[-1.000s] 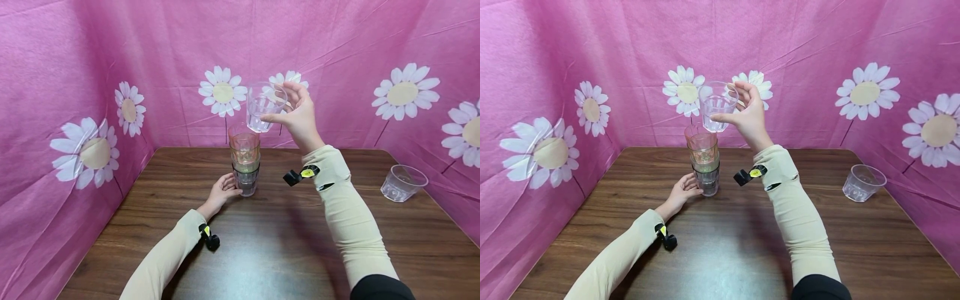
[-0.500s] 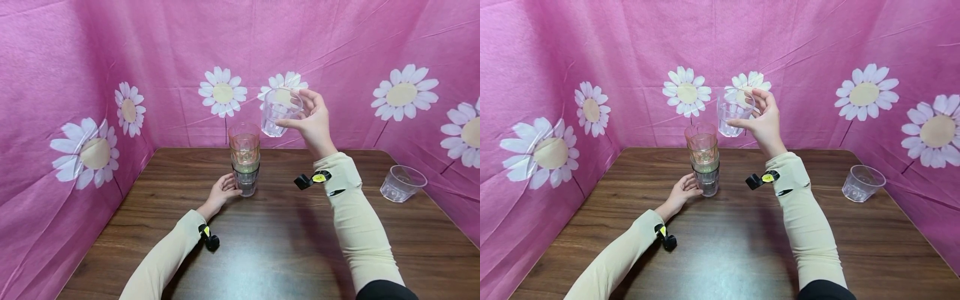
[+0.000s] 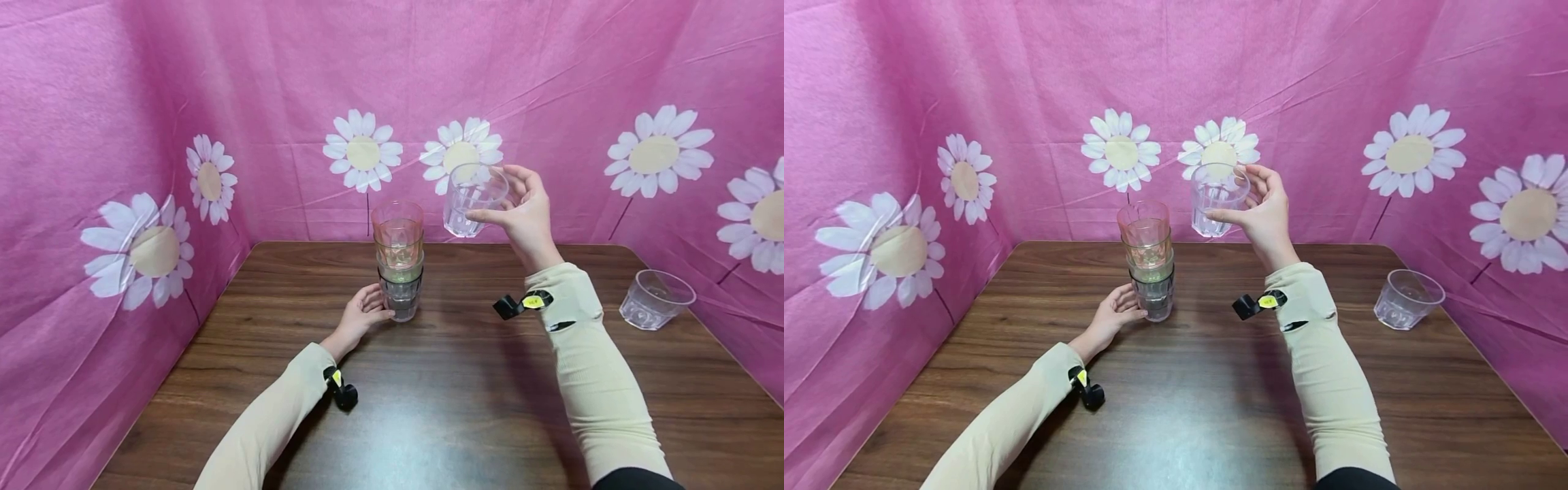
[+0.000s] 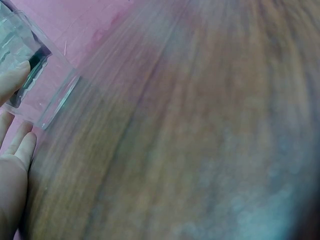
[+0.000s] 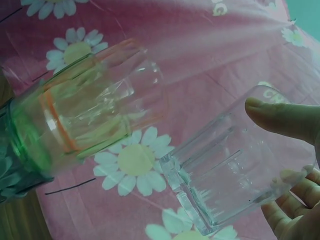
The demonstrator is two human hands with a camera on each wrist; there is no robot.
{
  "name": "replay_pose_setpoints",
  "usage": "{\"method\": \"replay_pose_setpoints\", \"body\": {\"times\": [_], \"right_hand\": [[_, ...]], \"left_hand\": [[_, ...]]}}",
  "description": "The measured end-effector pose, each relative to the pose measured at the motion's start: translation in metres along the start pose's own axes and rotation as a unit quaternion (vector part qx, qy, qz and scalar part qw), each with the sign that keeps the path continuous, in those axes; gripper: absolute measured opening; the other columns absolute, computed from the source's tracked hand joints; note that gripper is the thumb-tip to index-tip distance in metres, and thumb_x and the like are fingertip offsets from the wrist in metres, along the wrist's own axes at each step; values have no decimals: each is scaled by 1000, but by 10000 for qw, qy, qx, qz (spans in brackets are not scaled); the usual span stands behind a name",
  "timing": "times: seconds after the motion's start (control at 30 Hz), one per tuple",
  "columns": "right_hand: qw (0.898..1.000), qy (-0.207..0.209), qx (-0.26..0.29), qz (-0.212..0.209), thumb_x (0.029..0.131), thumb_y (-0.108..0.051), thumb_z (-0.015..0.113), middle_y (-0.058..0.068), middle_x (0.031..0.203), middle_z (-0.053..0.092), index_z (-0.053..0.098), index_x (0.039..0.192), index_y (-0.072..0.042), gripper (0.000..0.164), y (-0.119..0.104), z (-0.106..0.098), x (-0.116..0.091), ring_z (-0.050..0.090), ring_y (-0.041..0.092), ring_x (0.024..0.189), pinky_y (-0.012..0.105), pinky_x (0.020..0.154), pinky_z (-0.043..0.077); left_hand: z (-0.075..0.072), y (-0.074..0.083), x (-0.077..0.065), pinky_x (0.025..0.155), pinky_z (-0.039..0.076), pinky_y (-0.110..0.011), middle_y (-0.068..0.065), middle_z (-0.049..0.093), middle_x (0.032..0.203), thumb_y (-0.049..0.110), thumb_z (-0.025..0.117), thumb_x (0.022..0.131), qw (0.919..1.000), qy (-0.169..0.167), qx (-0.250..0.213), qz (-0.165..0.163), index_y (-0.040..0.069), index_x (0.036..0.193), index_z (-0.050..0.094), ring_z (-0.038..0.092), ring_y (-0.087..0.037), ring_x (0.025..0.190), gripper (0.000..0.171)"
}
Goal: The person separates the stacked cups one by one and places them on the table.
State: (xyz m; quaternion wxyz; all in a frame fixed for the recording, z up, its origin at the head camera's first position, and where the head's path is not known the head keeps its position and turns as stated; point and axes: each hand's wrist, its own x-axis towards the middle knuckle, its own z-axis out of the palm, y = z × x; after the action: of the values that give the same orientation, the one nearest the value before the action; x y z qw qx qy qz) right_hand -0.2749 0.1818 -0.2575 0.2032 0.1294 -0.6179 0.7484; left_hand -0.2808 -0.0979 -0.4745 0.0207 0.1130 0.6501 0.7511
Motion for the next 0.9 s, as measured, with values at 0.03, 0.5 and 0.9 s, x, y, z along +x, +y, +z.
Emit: {"method": "replay_pose_setpoints", "body": {"times": [0.03, 0.5, 0.9], "right_hand": [[10000, -6, -4, 12, 59, 29, 77, 15, 138, 55, 46, 126, -7, 82, 1, -1, -1, 49, 30, 127, 39, 108, 44], [9996, -7, -218, 162, 59, 27, 79, 7, 130, 59, 46, 124, -8, 81, 21, -17, -16, 53, 22, 123, 37, 109, 43], [9974, 5, -639, 322, 59, 23, 83, 4, 128, 60, 46, 127, -6, 83, 42, -35, -31, 55, 19, 121, 26, 101, 49]], "left_hand": [[0, 0, 0, 109, 43, -43, -31, 50, 139, -18, 66, 82, 10000, -2, 0, 7, -11, 140, 41, 51, -40, 127, 64], [0, 1, 1, 108, 44, -43, -31, 51, 139, -18, 66, 82, 10000, -6, -3, -19, -10, 140, 43, 52, -38, 126, 63], [-1, 0, 0, 109, 44, -44, -31, 50, 140, -16, 67, 83, 10000, -14, 66, -16, -10, 140, 42, 51, -41, 127, 63]]}}
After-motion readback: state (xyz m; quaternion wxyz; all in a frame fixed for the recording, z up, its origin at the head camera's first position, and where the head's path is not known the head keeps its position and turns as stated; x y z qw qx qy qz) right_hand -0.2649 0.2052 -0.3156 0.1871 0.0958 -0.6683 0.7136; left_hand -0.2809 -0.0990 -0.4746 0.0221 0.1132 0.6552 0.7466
